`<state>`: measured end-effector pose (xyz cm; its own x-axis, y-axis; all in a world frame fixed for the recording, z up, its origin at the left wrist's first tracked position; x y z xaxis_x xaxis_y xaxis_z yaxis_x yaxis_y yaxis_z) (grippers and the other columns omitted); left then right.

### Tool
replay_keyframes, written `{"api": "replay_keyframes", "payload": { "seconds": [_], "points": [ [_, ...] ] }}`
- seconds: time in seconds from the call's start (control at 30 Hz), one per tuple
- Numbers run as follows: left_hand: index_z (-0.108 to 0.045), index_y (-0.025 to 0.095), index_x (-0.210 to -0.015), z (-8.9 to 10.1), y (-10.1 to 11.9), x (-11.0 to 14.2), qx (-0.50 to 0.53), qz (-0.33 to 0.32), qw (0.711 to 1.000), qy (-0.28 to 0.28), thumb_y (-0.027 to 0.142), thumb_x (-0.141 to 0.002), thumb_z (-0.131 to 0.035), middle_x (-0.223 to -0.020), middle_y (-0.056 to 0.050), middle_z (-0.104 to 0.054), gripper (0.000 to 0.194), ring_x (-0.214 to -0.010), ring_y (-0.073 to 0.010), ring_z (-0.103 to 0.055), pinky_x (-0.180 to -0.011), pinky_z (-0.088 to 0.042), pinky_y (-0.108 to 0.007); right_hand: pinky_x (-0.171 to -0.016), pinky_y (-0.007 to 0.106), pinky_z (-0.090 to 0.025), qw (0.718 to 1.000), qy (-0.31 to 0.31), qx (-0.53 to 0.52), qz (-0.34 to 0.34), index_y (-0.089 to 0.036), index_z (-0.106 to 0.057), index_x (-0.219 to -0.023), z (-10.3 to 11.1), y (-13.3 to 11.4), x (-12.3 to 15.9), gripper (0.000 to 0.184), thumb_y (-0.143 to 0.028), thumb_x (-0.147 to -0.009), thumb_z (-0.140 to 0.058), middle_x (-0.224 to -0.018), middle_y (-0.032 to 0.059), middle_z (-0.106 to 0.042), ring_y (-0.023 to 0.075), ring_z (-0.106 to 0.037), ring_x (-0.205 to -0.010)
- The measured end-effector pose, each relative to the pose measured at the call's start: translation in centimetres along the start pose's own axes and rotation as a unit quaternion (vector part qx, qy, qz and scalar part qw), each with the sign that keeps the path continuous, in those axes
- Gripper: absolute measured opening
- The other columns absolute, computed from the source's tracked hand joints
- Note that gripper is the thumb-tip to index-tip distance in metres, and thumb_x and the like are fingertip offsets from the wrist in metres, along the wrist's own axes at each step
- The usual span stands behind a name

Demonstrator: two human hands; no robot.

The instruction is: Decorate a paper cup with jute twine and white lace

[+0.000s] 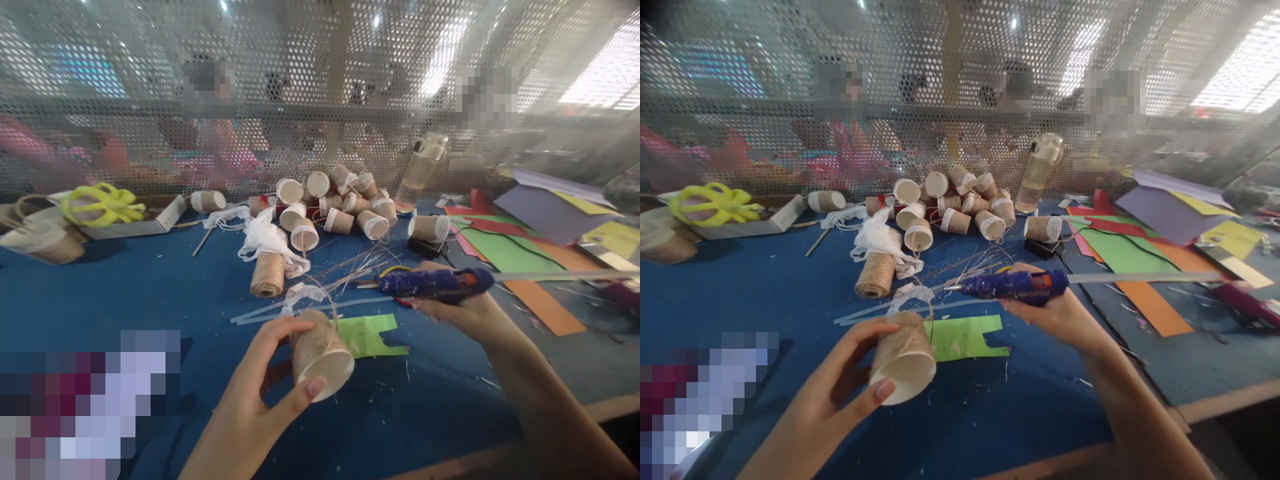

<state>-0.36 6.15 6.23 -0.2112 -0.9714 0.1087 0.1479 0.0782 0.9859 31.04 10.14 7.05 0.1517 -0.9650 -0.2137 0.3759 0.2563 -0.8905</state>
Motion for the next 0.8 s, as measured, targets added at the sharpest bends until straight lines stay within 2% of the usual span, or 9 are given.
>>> {"api": "replay_keyframes", "payload": {
  "seconds": [0.1, 0.27, 0.53, 0.7, 0.8],
  "points": [
    [-0.064, 0.033, -0.118, 0.1, -0.3, -0.2, -0.007, -0.002, 1.000, -0.008, 0.052, -0.082, -0.075, -0.139, -0.007, -0.063, 0.043, -0.124, -0.0314, -0.063, -0.098, -0.057, -0.042, -0.050, 0.025, -0.039, 0.997, -0.039, -0.017, 0.062, -0.019, -0.061, -0.079, -0.5, -0.7, 0.1, 0.020, -0.032, -0.083, -0.075, -0.072, -0.0002, -0.058, 0.0122, -0.051, -0.059],
    [-0.062, 0.034, -0.121, 0.3, -0.8, -0.2, -0.028, -0.007, 1.000, -0.013, 0.052, -0.083, -0.074, -0.146, -0.008, -0.058, 0.044, -0.128, -0.0332, -0.061, -0.097, -0.058, -0.045, -0.052, 0.026, -0.032, 0.993, -0.107, -0.008, 0.052, -0.020, -0.051, -0.070, -1.3, -0.8, 0.0, 0.021, -0.023, -0.078, -0.071, -0.066, -0.0031, -0.050, 0.0117, -0.042, -0.058],
    [-0.063, 0.039, -0.121, 0.0, -0.8, -0.1, -0.038, -0.013, 0.999, -0.012, 0.053, -0.083, -0.073, -0.148, -0.003, -0.052, 0.042, -0.134, -0.0320, -0.054, -0.105, -0.055, -0.047, -0.055, 0.026, -0.027, 0.991, -0.125, -0.002, 0.053, -0.020, -0.044, -0.067, -2.2, -0.4, 0.3, 0.023, -0.015, -0.071, -0.066, -0.065, -0.0052, -0.045, 0.0107, -0.037, -0.059],
    [-0.069, 0.041, -0.118, 0.0, -0.8, 0.0, -0.080, -0.015, 0.996, 0.023, 0.056, -0.080, -0.075, -0.147, -0.001, -0.051, 0.041, -0.142, -0.0334, -0.045, -0.108, -0.053, -0.048, -0.055, 0.026, -0.027, 0.989, -0.139, 0.011, 0.040, -0.020, -0.043, -0.066, -2.3, -0.3, 0.3, 0.025, -0.014, -0.069, -0.067, -0.064, -0.0058, -0.044, 0.0105, -0.037, -0.059],
    [-0.069, 0.045, -0.117, 0.0, -0.9, 0.0, -0.099, -0.016, 0.995, 0.026, 0.058, -0.080, -0.074, -0.149, 0.001, -0.049, 0.040, -0.142, -0.0342, -0.046, -0.107, -0.053, -0.051, -0.056, 0.026, -0.027, 0.990, -0.134, 0.021, 0.038, -0.020, -0.041, -0.065, -2.3, -0.4, 0.3, 0.026, -0.014, -0.068, -0.066, -0.063, -0.0061, -0.043, 0.0100, -0.036, -0.059]
  ]
}}
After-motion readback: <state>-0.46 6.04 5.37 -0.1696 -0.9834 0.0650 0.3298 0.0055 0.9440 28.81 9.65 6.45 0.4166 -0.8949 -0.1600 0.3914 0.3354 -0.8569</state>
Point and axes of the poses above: each hand's wrist, its own x-axis away from the middle knuckle, its own z-axis out of the back of the hand, y = z × x, the point moved 1 cm from there along -x, towards the middle knuckle
